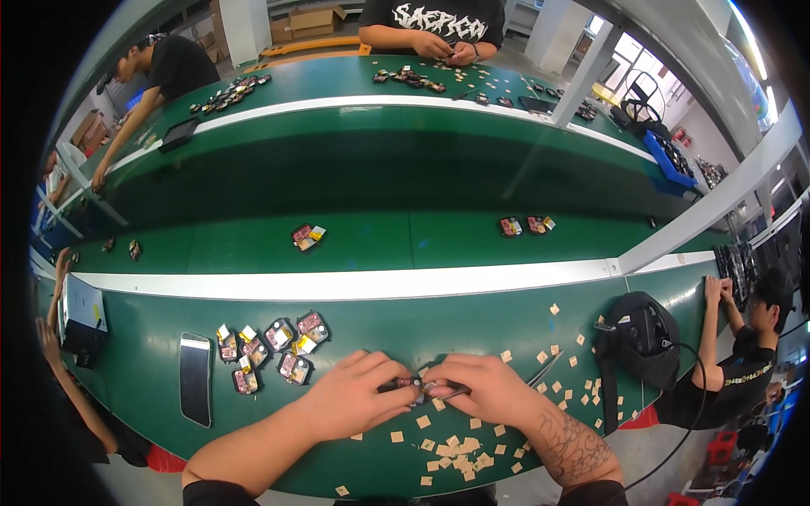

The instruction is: Assembling small electronic components or plastic enclosures at a factory workbench.

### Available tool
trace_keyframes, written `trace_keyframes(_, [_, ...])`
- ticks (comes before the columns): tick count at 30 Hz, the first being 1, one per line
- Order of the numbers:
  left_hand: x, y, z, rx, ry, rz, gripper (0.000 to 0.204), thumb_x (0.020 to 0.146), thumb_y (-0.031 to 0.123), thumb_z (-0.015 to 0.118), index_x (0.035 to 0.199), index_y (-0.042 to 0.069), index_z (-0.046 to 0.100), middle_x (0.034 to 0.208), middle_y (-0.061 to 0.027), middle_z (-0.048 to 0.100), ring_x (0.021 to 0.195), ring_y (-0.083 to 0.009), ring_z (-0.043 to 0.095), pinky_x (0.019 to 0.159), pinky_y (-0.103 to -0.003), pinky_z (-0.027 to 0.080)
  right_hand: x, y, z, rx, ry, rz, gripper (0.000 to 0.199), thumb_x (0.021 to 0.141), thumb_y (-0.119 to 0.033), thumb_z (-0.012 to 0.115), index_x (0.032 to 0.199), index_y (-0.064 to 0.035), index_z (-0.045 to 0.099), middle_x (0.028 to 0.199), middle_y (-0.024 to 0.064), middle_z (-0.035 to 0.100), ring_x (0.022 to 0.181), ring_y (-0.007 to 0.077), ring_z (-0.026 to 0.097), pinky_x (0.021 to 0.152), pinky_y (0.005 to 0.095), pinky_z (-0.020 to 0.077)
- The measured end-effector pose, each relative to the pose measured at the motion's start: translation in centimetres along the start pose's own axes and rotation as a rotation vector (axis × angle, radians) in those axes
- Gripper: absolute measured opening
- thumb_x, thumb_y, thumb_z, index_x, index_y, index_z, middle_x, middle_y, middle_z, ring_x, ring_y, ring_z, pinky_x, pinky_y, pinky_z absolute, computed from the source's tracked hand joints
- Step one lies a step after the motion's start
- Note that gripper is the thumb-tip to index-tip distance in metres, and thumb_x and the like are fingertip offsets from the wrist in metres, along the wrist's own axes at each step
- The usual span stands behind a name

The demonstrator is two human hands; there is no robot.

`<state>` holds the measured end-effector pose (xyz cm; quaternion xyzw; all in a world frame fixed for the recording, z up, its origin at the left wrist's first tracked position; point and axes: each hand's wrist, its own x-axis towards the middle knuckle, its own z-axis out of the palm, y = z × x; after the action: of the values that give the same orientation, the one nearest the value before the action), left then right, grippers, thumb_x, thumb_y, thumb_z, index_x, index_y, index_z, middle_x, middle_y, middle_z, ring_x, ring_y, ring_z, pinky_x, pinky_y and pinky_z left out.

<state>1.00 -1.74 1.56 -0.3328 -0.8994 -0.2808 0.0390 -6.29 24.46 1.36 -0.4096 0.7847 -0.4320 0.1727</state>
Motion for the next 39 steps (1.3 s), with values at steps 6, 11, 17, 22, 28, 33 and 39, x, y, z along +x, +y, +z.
trace_keyframes(6, [0.1,0.0,-0.2,0.063,-0.007,0.065,0.023,0.086,0.026,0.085,0.107,0.020,0.078,0.113,0.0005,0.068,0.104,-0.0214,0.066,0.087,-0.037,0.053,0.0,-0.5,-1.2,0.084,-0.089,0.064,0.032,0.091,-0.003,0.076,0.123,-0.0068,0.074,0.098,0.0093,0.072,0.085,0.0300,0.072,0.073,0.0382,0.0584])
trace_keyframes(11, [0.2,0.0,-0.2,0.068,0.015,0.078,0.021,0.086,0.026,0.085,0.105,0.019,0.078,0.113,0.0005,0.069,0.102,-0.0212,0.066,0.086,-0.038,0.053,-0.1,-0.5,-1.2,0.071,-0.108,0.091,0.031,0.094,-0.003,0.074,0.125,-0.0062,0.074,0.101,0.0101,0.073,0.085,0.0314,0.072,0.075,0.0393,0.0585])
trace_keyframes(17, [0.2,0.4,-0.1,0.084,0.035,0.067,0.019,0.091,0.023,0.080,0.107,0.017,0.074,0.113,0.0009,0.066,0.105,-0.0189,0.064,0.088,-0.036,0.051,-0.7,-1.1,-0.3,-0.008,-0.020,0.045,0.028,0.096,-0.005,0.072,0.124,-0.0057,0.074,0.103,0.0103,0.074,0.087,0.0335,0.073,0.077,0.0410,0.0603])
trace_keyframes(22, [0.1,0.3,0.3,0.090,0.050,0.065,0.020,0.090,0.024,0.080,0.107,0.015,0.074,0.113,-0.0001,0.066,0.105,-0.0200,0.063,0.088,-0.036,0.050,-0.5,-2.0,0.7,-0.099,0.045,0.019,0.028,0.095,-0.005,0.073,0.123,-0.0062,0.074,0.104,0.0100,0.074,0.088,0.0341,0.074,0.076,0.0413,0.0619])
trace_keyframes(28, [0.1,0.2,0.7,0.113,0.088,-0.017,0.027,0.087,0.024,0.085,0.110,0.014,0.074,0.114,-0.0022,0.068,0.100,-0.0223,0.065,0.085,-0.038,0.052,-0.3,-1.6,1.9,-0.047,0.161,0.057,0.029,0.093,-0.003,0.076,0.121,-0.0055,0.075,0.103,0.0108,0.075,0.084,0.0325,0.075,0.073,0.0387,0.0625])
trace_keyframes(33, [0.1,-0.1,0.9,0.040,0.130,-0.053,0.026,0.084,0.022,0.085,0.105,0.014,0.072,0.109,-0.0018,0.068,0.098,-0.0241,0.066,0.084,-0.039,0.053,0.0,-1.7,2.2,-0.039,0.195,0.082,0.028,0.093,-0.003,0.076,0.121,-0.0056,0.075,0.103,0.0116,0.075,0.083,0.0317,0.075,0.072,0.0382,0.0618])
trace_keyframes(39, [0.1,-0.1,1.1,0.040,0.159,-0.068,0.029,0.083,0.022,0.086,0.106,0.014,0.070,0.107,-0.0025,0.067,0.094,-0.0258,0.067,0.081,-0.041,0.053,0.1,-1.8,2.5,-0.065,0.187,0.097,0.026,0.093,-0.003,0.076,0.119,-0.0053,0.077,0.101,0.0110,0.074,0.083,0.0300,0.075,0.073,0.0372,0.0606])
